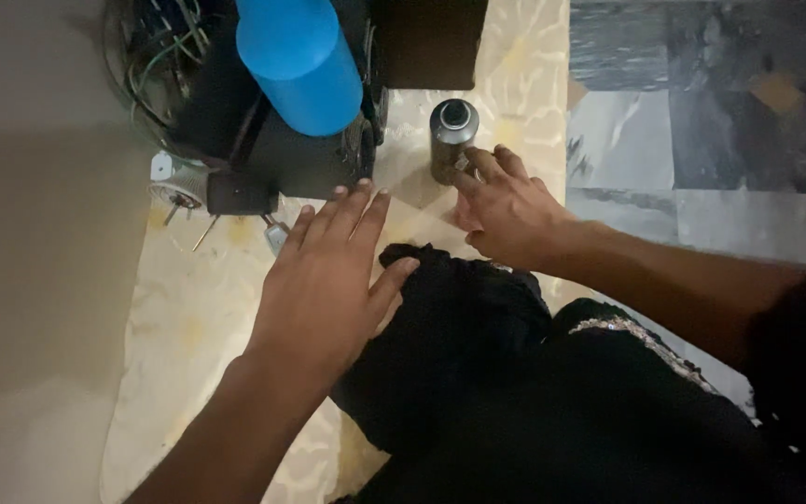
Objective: Cleaning and wiping down an aerosol can using a black cloth.
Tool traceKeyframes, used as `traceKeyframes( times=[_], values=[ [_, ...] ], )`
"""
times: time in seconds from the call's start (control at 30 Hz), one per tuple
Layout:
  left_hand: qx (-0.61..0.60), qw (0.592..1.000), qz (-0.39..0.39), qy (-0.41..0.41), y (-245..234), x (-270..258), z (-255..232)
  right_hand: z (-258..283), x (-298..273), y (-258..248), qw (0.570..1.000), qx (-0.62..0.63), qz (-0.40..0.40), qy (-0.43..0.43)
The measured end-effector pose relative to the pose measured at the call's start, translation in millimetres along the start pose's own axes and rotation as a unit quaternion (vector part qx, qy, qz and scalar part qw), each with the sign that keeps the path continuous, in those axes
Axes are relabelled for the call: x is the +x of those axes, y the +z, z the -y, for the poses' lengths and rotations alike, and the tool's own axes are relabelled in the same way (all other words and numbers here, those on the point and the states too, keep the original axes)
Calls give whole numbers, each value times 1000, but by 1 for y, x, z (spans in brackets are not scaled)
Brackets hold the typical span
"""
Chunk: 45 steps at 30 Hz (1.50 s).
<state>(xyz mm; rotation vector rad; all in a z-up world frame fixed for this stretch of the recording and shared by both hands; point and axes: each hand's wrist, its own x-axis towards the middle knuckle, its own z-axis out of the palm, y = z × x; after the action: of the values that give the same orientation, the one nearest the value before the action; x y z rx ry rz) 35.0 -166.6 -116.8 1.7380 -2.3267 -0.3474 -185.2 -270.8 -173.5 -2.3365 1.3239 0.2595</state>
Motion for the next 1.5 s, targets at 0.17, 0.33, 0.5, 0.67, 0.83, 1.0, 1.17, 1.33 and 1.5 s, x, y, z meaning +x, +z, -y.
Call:
traceKeyframes(
  times=[0.17, 0.33, 0.5, 0.67, 0.83, 1.0, 1.17, 1.33, 1.5],
  values=[
    [3, 1000, 4, -14, 2, 3, 0, -7, 7, 14, 998, -4, -53, -29],
    [-2, 999, 42, -23, 0, 6, -4, 2, -3, 0, 999, -36, -6, -13],
    [15, 1000, -21, -16, 4, -4, -4, 14, -15, -5, 998, -2, -47, -44],
    [18, 998, -36, -42, -8, -12, -20, 37, -30, -21, 993, 14, -77, -88],
    [-2, 997, -51, -62, -15, -27, -36, 60, -52, -35, 990, 40, -89, -101],
    [-46, 993, -42, -105, -31, -45, -72, 79, -79, -44, 967, -59, -125, -212],
    [-70, 987, -70, -127, -45, -79, -93, 112, -119, -58, 960, -136, -89, -228],
    [-91, 975, -58, -197, -59, -118, -112, 141, -164, -53, 954, -97, -142, -246],
    [-87, 979, -64, -174, -72, -173, -122, 188, -209, -45, 980, -32, -96, -174]
  ],
)
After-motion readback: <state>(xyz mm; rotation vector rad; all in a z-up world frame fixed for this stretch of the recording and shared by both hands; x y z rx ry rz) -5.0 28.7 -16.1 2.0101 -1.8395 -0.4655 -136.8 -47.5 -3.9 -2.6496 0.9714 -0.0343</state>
